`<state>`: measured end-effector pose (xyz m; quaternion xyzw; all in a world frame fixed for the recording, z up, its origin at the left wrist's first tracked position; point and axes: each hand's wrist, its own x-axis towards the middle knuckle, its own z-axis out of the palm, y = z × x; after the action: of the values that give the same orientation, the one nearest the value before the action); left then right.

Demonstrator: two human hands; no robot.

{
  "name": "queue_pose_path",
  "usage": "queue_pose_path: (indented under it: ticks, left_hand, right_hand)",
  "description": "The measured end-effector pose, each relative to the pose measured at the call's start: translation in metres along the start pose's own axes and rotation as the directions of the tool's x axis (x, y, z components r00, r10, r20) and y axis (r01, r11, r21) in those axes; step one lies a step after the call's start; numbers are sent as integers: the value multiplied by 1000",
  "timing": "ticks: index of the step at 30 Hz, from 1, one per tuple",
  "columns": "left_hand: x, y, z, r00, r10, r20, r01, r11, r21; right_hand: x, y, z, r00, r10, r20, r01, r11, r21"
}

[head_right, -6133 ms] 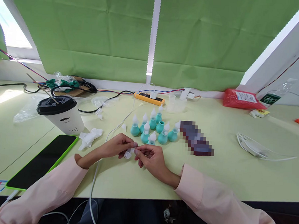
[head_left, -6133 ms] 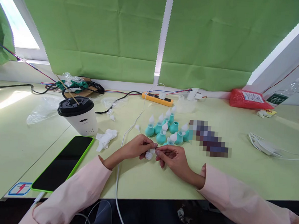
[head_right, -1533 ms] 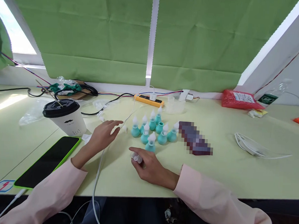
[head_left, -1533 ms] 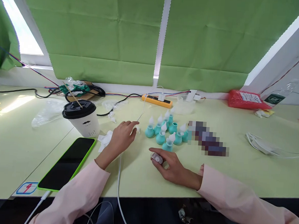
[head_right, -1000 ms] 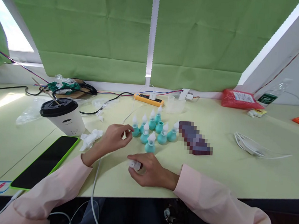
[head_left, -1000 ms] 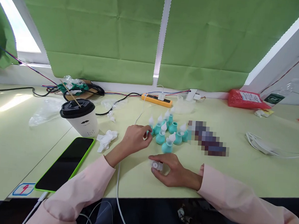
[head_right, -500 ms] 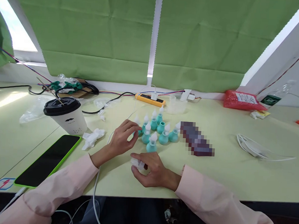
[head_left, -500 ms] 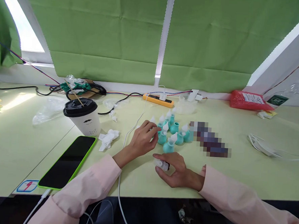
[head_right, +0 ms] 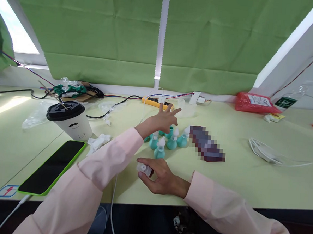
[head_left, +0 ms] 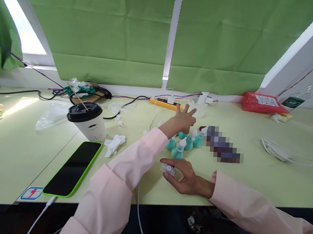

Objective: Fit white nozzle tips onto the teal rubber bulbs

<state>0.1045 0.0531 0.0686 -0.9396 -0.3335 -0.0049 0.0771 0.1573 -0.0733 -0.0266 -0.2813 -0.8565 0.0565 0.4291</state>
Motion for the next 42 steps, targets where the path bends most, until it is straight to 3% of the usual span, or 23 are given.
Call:
queue_pose_path:
  ticks: [4,11,16,18,20,23,26,29,31,33,36,42]
  left_hand:
    - [4,-3,12,999,-10,46,11,1000,-17]
    - [0,-7,13,988,17,-153,-15,1000,14]
    - [-19,-22,-16,945,-93,-314,-13,948,-318]
    - [-35,-31,-30,912,-91,-399,-131,858,-497]
    - [-54,-37,-41,888,-107,-447,-257,690,-677]
    - [-79,-38,-47,902,-240,-358,-250,387,-887]
    - [-96,-31,-39,884,-391,-257,-245,82,-966]
    - [-106,-21,-21,854,-519,-35,-158,-194,-968]
    - [-114,-15,-4,866,-483,126,-41,-321,-946]
    - [-122,-11,15,890,-392,231,71,-382,-921]
    - [-135,-9,41,911,-273,308,184,-398,-899]
    - [-145,-9,63,914,-242,326,230,-354,-907]
  right_hand:
    - [1,0,-1,1000,-5,-3,5,1000,-5]
    - [0,1,0,999,14,31,-14,1000,-9]
    - [-2,2,1,992,119,41,-119,993,1]
    - [-2,3,2,983,178,51,-180,983,28]
    - [-1,3,4,975,218,51,-222,971,84]
    - [2,2,4,961,273,48,-277,942,190]
    - [4,-1,2,950,311,15,-302,911,280]
    - [6,-3,0,938,346,-20,-315,874,370]
    - [7,-2,0,914,406,-15,-358,823,441]
    - [9,-2,0,878,479,18,-415,742,527]
    - [12,-1,0,840,537,74,-459,632,625]
    - [13,-1,1,865,502,7,-399,680,615]
